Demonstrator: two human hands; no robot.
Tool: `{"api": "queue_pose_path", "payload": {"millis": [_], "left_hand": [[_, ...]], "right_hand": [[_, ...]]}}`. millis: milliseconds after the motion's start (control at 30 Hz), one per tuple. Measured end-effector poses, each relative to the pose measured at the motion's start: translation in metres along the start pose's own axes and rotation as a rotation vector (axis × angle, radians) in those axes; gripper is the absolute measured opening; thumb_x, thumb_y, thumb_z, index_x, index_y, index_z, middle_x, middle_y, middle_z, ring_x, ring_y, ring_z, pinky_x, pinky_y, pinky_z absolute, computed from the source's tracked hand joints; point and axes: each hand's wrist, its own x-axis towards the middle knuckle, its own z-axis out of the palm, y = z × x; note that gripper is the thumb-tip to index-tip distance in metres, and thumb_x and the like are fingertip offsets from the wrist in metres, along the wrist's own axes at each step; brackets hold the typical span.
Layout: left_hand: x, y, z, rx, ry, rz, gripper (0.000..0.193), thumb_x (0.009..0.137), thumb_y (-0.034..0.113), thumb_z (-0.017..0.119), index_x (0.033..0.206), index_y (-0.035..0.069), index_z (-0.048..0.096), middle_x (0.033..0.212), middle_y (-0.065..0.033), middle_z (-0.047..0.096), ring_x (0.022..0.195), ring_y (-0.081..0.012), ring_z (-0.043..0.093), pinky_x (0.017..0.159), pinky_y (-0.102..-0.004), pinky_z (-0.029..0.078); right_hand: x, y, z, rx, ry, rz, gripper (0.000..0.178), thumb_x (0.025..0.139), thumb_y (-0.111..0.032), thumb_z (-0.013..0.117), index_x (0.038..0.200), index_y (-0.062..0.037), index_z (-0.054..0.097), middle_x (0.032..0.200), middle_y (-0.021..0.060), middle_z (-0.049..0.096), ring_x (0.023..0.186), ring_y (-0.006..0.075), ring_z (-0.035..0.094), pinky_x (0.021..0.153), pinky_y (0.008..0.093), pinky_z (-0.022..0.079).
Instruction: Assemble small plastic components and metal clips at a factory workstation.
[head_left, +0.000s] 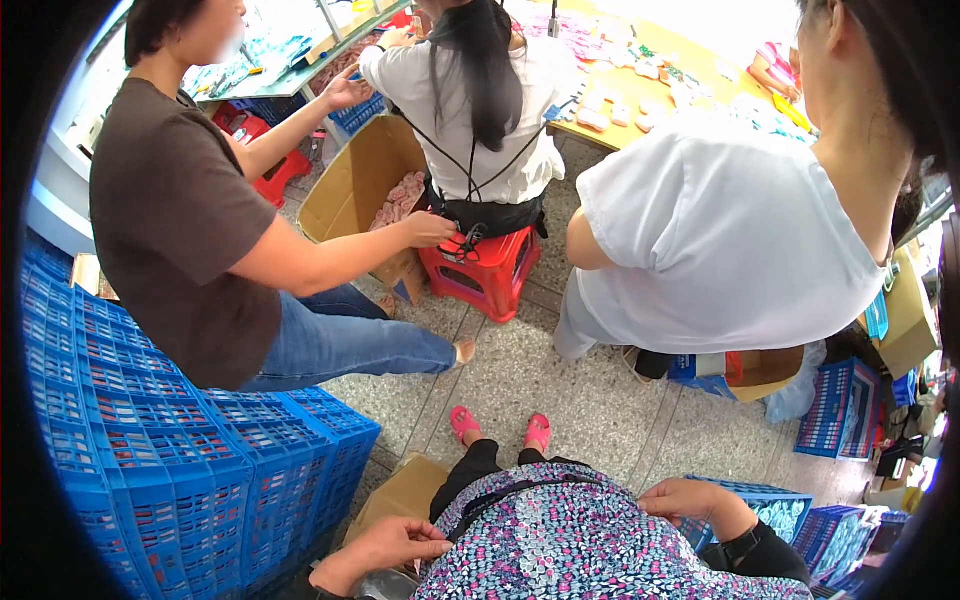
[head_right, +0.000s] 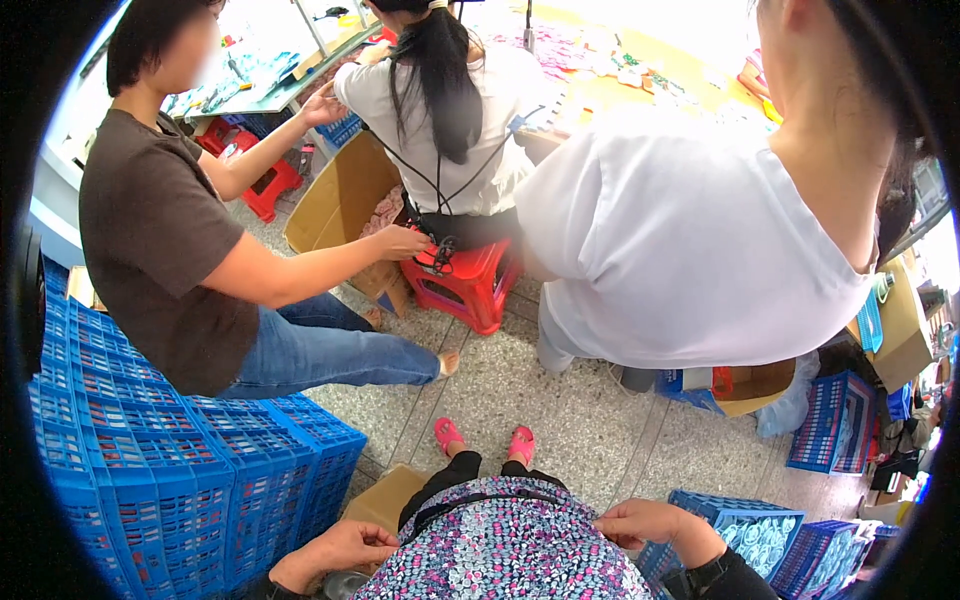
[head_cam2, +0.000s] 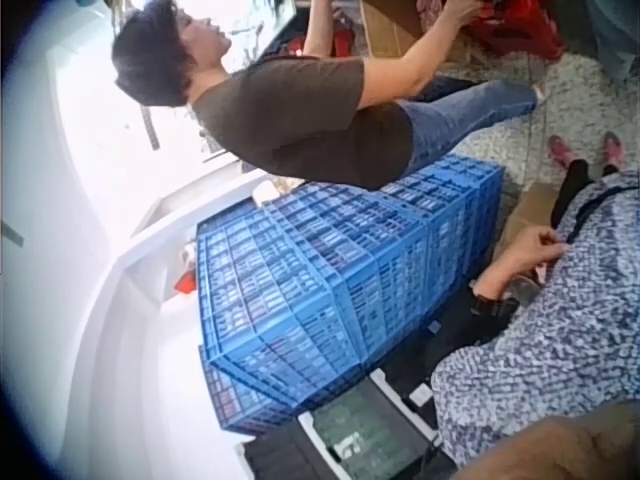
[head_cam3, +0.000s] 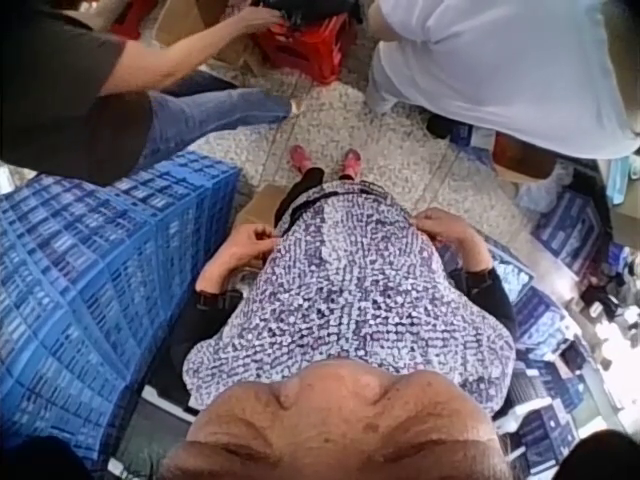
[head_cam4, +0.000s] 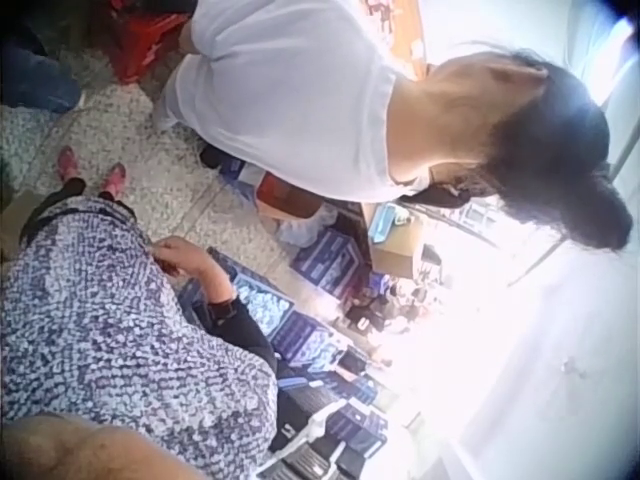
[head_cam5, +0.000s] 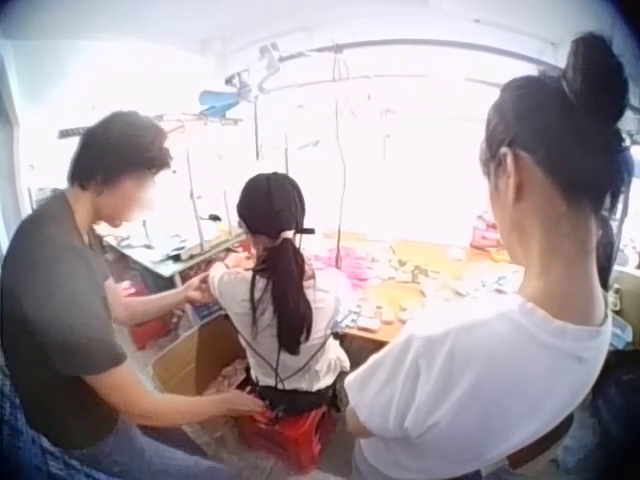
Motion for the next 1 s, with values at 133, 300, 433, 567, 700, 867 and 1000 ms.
{"api": "queue_pose_path", "payload": {"millis": [133,300,433,567,700,867,1000], "left_hand": [[0.015,-0.016,-0.003,-0.056,-0.078,0.030,0.030,0.088,0.022,0.072,0.110,0.002,0.065,0.096,0.0008,0.065,0.079,-0.0061,0.059,0.067,-0.0212,0.049],[0.021,-0.015,0.003,-0.117,-0.049,0.089,0.020,0.091,0.020,0.066,0.102,0.003,0.066,0.093,0.0014,0.064,0.079,-0.0049,0.057,0.071,-0.0204,0.046],[0.012,0.000,0.006,-0.114,-0.049,0.098,0.021,0.091,0.024,0.067,0.097,0.003,0.066,0.090,0.0023,0.064,0.079,-0.0041,0.055,0.072,-0.0205,0.044],[0.007,0.003,0.021,-0.040,0.177,0.141,0.027,0.090,0.029,0.070,0.091,0.003,0.067,0.079,0.0017,0.065,0.072,-0.0043,0.054,0.064,-0.0213,0.044],[0.009,-0.014,0.039,0.038,0.455,0.346,0.026,0.084,0.026,0.077,0.080,0.002,0.068,0.069,-0.0009,0.065,0.062,-0.0054,0.054,0.056,-0.0231,0.045],[-0.006,0.003,0.044,0.323,0.607,0.492,0.028,0.080,0.025,0.080,0.078,0.000,0.068,0.068,-0.0023,0.066,0.060,-0.0050,0.056,0.054,-0.0242,0.046],[-0.015,0.015,0.043,0.272,0.448,0.486,0.026,0.092,0.024,0.063,0.095,-0.002,0.065,0.077,-0.0155,0.067,0.067,-0.0243,0.063,0.060,-0.0361,0.048]], "right_hand": [[0.002,0.009,0.004,0.112,0.058,-0.014,0.037,0.098,-0.041,0.055,0.092,-0.0064,0.067,0.061,-0.0070,0.047,0.053,0.0036,0.040,0.050,0.0209,0.030],[0.005,0.016,0.006,0.109,0.096,-0.044,0.037,0.098,-0.043,0.056,0.085,-0.0083,0.064,0.060,-0.0072,0.045,0.054,0.0044,0.039,0.051,0.0216,0.030],[0.012,0.029,0.004,0.127,0.080,-0.084,0.039,0.097,-0.045,0.055,0.079,-0.0100,0.060,0.059,-0.0070,0.044,0.053,0.0054,0.040,0.051,0.0224,0.031],[0.011,0.024,0.011,0.193,0.106,-0.056,0.037,0.098,-0.044,0.055,0.085,-0.0099,0.063,0.063,-0.0078,0.049,0.055,0.0038,0.042,0.051,0.0210,0.033],[0.002,0.010,0.023,0.236,0.139,-0.069,0.034,0.097,-0.042,0.057,0.092,-0.0092,0.065,0.072,-0.0092,0.053,0.058,0.0010,0.043,0.052,0.0183,0.034],[0.002,0.007,0.022,0.190,0.141,-0.049,0.033,0.097,-0.041,0.057,0.093,-0.0091,0.065,0.071,-0.0099,0.051,0.058,0.0011,0.040,0.051,0.0185,0.031],[0.003,0.008,0.014,0.161,0.118,-0.061,0.033,0.098,-0.040,0.056,0.089,-0.0093,0.064,0.066,-0.0102,0.043,0.055,0.0029,0.034,0.050,0.0209,0.026]]}}
